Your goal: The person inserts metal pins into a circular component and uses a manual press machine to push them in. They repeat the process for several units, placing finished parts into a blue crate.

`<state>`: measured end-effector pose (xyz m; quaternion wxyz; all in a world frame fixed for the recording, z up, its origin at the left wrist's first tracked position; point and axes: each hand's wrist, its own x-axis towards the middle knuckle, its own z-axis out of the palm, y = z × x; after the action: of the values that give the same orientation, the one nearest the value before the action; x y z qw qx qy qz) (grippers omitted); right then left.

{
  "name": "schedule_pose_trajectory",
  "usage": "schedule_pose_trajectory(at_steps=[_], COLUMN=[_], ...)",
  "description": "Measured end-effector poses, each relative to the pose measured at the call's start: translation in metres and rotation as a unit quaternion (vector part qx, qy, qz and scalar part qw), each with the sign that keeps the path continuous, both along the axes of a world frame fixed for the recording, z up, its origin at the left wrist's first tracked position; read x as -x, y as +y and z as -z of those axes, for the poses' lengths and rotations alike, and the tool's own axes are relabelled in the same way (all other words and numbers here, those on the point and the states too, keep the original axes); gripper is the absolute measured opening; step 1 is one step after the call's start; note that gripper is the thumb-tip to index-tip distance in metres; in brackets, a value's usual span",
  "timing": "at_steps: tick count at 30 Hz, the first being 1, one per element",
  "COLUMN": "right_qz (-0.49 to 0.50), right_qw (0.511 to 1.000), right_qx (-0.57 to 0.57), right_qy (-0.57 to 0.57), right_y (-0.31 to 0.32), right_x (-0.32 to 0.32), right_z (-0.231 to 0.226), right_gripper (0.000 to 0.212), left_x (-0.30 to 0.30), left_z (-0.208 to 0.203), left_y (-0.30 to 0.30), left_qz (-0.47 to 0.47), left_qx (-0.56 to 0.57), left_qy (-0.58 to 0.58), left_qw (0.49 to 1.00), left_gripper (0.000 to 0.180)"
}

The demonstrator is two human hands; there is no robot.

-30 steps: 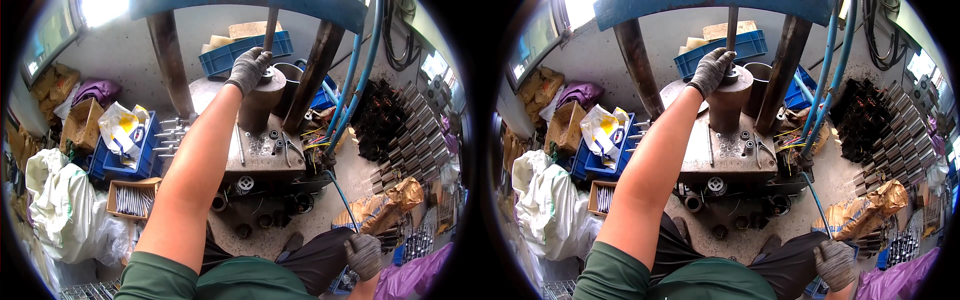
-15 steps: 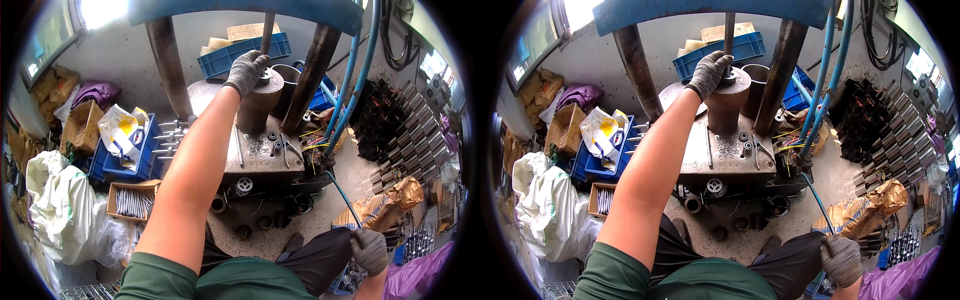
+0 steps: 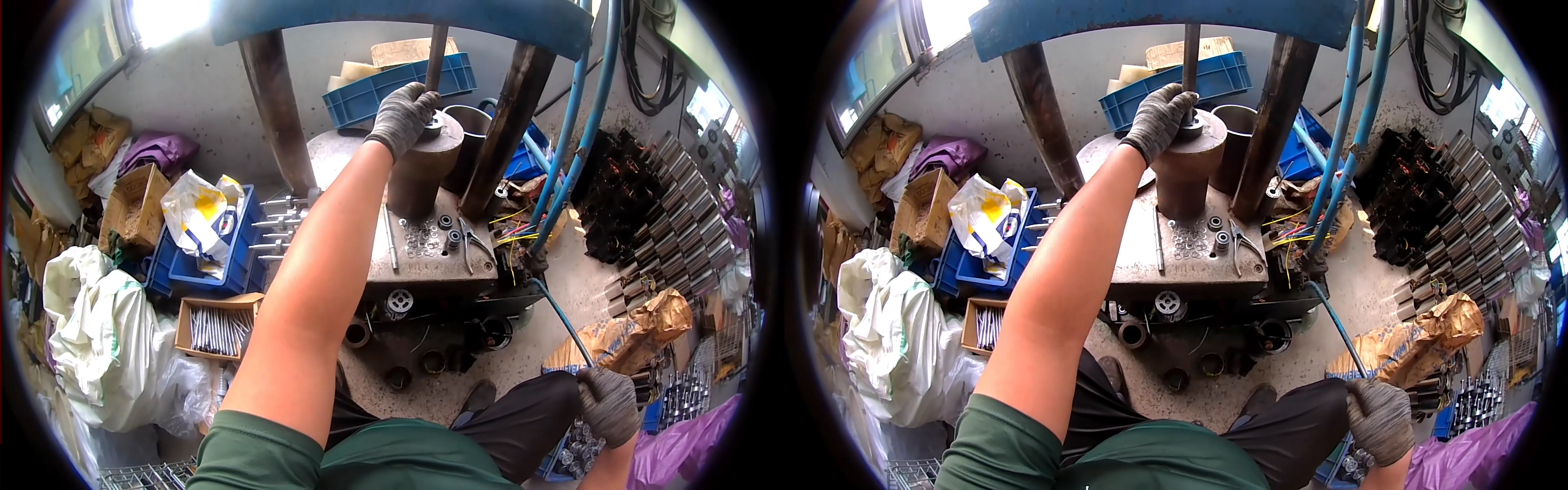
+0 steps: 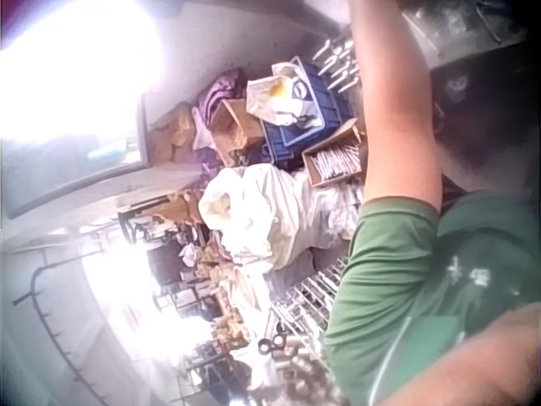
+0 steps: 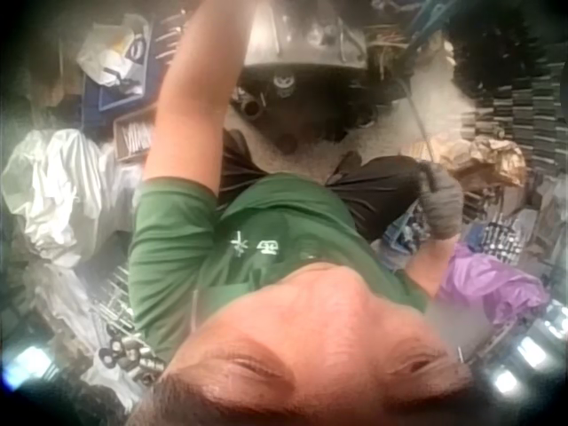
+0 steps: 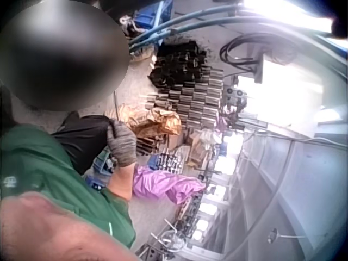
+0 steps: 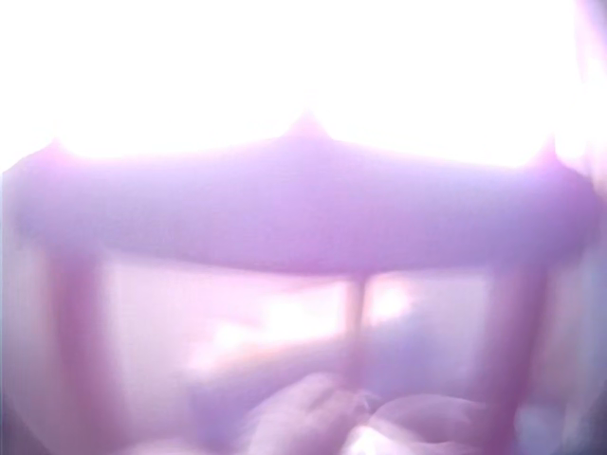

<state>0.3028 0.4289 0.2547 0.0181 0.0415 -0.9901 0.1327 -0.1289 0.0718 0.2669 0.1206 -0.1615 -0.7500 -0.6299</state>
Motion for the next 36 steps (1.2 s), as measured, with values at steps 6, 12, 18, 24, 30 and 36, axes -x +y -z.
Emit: schedule_pose_trajectory(at_steps=[6, 12, 18, 24, 30, 36], right_qz=[-0.025, -0.014, -0.023, 0.012, 0.040, -0.018], right_qw=[0.990, 0.911, 0.886, 0.908, 0.965, 0.930], right_qx=[-0.064, -0.036, -0.040, 0.010, 0.032, 0.019], right_qy=[0.126, 0.410, 0.462, 0.418, 0.255, 0.366], right_y=[0.000, 0.026, 0.045, 0.036, 0.019, 0.016], right_x=[0.025, 0.137, 0.210, 0.213, 0.181, 0.149], right_z=[-0.024, -0.064, -0.080, -0.086, -0.106, -0.086], right_gripper=[0.023, 0.025, 0.019, 0.018, 0.050, 0.051], left_x=[0.006, 0.007, 0.002, -0.003, -0.057, -0.184], left_z=[0.008, 0.009, 0.009, 0.006, 0.030, 0.101], left_y=[0.007, 0.006, 0.009, 0.004, 0.015, 0.018], left_qz=[0.024, 0.030, 0.024, 0.042, -0.010, 0.230], left_qx=[-0.073, -0.066, -0.036, -0.087, -0.018, -0.293], left_qy=[0.039, 0.045, 0.032, 0.017, 0.296, 0.003], left_qw=[0.996, 0.996, 0.999, 0.995, 0.955, 0.928], left_gripper=[0.028, 0.030, 0.031, 0.024, 0.026, 0.038])
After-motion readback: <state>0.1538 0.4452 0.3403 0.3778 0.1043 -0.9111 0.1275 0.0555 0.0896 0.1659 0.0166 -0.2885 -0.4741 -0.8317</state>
